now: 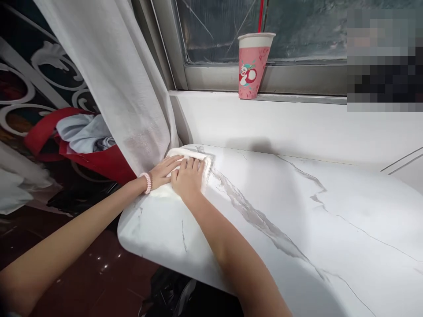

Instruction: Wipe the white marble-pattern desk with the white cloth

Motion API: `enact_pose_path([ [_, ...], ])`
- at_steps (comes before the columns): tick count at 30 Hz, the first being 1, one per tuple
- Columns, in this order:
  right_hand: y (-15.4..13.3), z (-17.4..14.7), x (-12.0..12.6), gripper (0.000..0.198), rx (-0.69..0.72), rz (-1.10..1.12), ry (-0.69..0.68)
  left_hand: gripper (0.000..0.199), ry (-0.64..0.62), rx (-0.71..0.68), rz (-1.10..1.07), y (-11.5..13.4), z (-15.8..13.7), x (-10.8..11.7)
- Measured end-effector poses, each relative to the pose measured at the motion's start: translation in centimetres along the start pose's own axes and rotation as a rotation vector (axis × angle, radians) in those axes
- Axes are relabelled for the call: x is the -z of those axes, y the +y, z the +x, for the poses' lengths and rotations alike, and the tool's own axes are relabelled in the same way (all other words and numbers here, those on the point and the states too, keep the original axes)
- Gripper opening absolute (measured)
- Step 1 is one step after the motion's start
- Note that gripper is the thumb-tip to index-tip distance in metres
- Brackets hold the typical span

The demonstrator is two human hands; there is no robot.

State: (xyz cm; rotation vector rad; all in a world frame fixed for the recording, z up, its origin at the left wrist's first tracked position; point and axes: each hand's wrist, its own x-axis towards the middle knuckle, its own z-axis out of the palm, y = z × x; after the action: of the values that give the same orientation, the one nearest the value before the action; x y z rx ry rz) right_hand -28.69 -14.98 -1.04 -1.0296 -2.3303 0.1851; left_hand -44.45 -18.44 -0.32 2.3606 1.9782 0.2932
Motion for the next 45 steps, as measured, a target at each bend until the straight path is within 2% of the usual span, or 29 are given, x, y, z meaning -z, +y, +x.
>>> enact_pose_path([
  [5,-3.2,-5.5,2.0,0.050,0.089,0.073,-0.061,0.059,0.010,0.059,0.029,3.0,-7.7,0.0],
  [9,-4.1,-9.3,3.9,0.052,0.175,0.128,-0.134,0.058,0.082,0.132,0.081,6.4,-12.5,-0.8],
  [13,-4.0,-11.4,5.3,0.052,0.215,0.153,-0.169,0.056,0.115,0.180,0.109,9.5,-14.7,-1.2],
  [17,-3.4,-11.6,5.8,0.053,0.216,0.158,-0.204,0.057,0.090,0.182,0.102,10.5,-14.3,-0.9],
  [20,-2.7,-10.5,5.7,0.053,0.196,0.135,-0.218,0.061,0.029,0.177,0.075,9.9,-12.5,-0.6],
  [23,-1.5,-8.4,5.0,0.050,0.147,0.114,-0.179,0.064,-0.016,0.165,0.041,8.6,-9.3,-0.4],
  [26,0.4,-5.6,3.9,0.046,0.088,0.089,-0.117,0.066,-0.049,0.131,-0.007,6.9,-5.1,-0.3],
  [32,5.1,0.1,2.1,0.044,-0.025,0.027,-0.070,0.066,-0.023,0.024,-0.054,3.8,4.2,-1.2],
  [37,8.4,3.5,1.4,0.044,-0.094,-0.023,-0.051,0.063,-0.001,-0.062,-0.061,2.1,10.2,-2.1],
  [41,10.4,5.1,1.2,0.043,-0.154,0.000,-0.001,0.063,-0.019,-0.078,-0.073,2.1,13.5,-2.3],
  [45,11.3,5.6,1.1,0.042,-0.190,0.032,0.040,0.062,-0.036,-0.087,-0.070,2.8,14.8,-2.2],
])
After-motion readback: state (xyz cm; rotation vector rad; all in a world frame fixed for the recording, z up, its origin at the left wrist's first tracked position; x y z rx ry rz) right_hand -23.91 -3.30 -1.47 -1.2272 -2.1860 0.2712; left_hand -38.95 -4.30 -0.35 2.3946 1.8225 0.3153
